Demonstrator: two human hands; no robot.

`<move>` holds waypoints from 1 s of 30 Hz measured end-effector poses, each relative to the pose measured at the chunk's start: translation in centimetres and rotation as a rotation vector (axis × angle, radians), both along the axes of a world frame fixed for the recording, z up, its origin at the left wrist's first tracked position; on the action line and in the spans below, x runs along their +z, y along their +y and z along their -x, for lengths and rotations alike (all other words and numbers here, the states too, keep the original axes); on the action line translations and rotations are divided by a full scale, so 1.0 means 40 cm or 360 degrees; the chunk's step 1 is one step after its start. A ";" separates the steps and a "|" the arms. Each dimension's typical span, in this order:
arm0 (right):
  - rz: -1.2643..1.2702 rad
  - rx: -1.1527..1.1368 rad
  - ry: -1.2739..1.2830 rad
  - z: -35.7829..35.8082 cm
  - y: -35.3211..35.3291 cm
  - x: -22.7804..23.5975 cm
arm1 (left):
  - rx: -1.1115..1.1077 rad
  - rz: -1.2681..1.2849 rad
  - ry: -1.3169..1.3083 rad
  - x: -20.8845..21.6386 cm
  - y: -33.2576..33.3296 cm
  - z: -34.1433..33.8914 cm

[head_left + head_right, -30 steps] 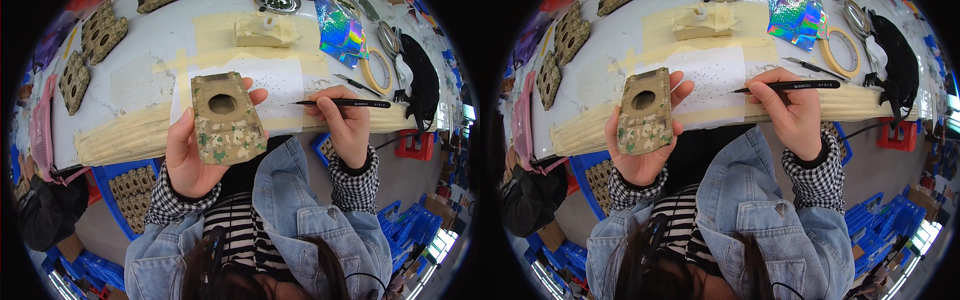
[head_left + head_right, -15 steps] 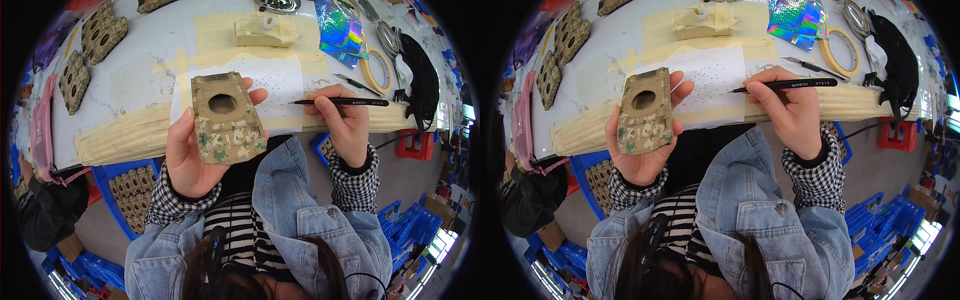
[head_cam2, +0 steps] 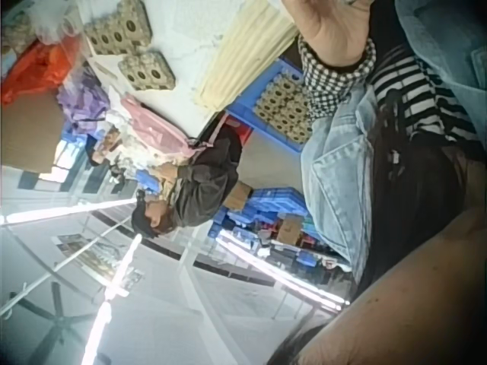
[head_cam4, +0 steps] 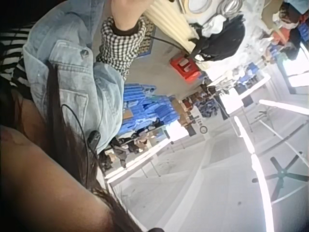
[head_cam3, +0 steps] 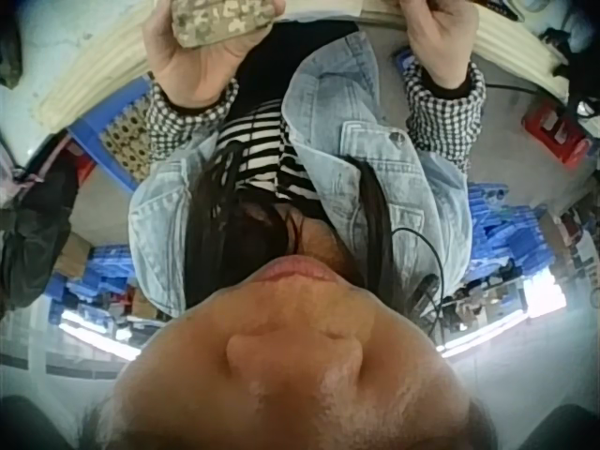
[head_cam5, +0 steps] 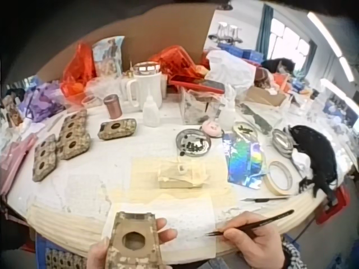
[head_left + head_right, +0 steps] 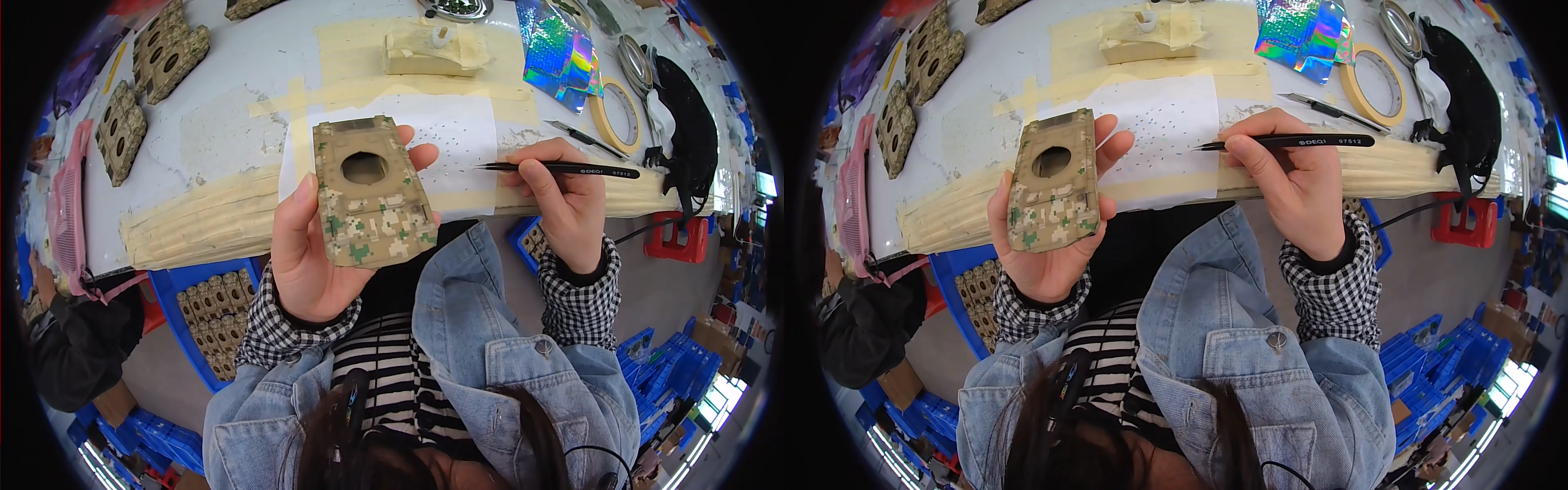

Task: Applying small details or decals to a camouflaged toy tank part using tweezers.

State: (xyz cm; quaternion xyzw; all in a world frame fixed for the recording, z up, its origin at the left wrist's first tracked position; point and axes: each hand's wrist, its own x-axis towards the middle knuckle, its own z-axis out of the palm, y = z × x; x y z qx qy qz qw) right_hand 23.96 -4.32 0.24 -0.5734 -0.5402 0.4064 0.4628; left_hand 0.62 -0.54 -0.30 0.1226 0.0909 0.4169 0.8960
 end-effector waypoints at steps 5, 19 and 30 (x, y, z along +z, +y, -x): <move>-0.0085 0.0153 0.0150 -0.014 0.005 -0.003 | -0.0001 -0.0015 -0.0014 -0.003 -0.002 0.001; -0.0088 0.0325 0.0067 -0.030 0.023 -0.010 | -0.0007 0.0048 -0.0014 0.001 0.003 -0.002; -0.0109 0.0308 0.0034 -0.029 0.022 -0.014 | -0.0006 0.0069 -0.0025 0.001 0.001 0.000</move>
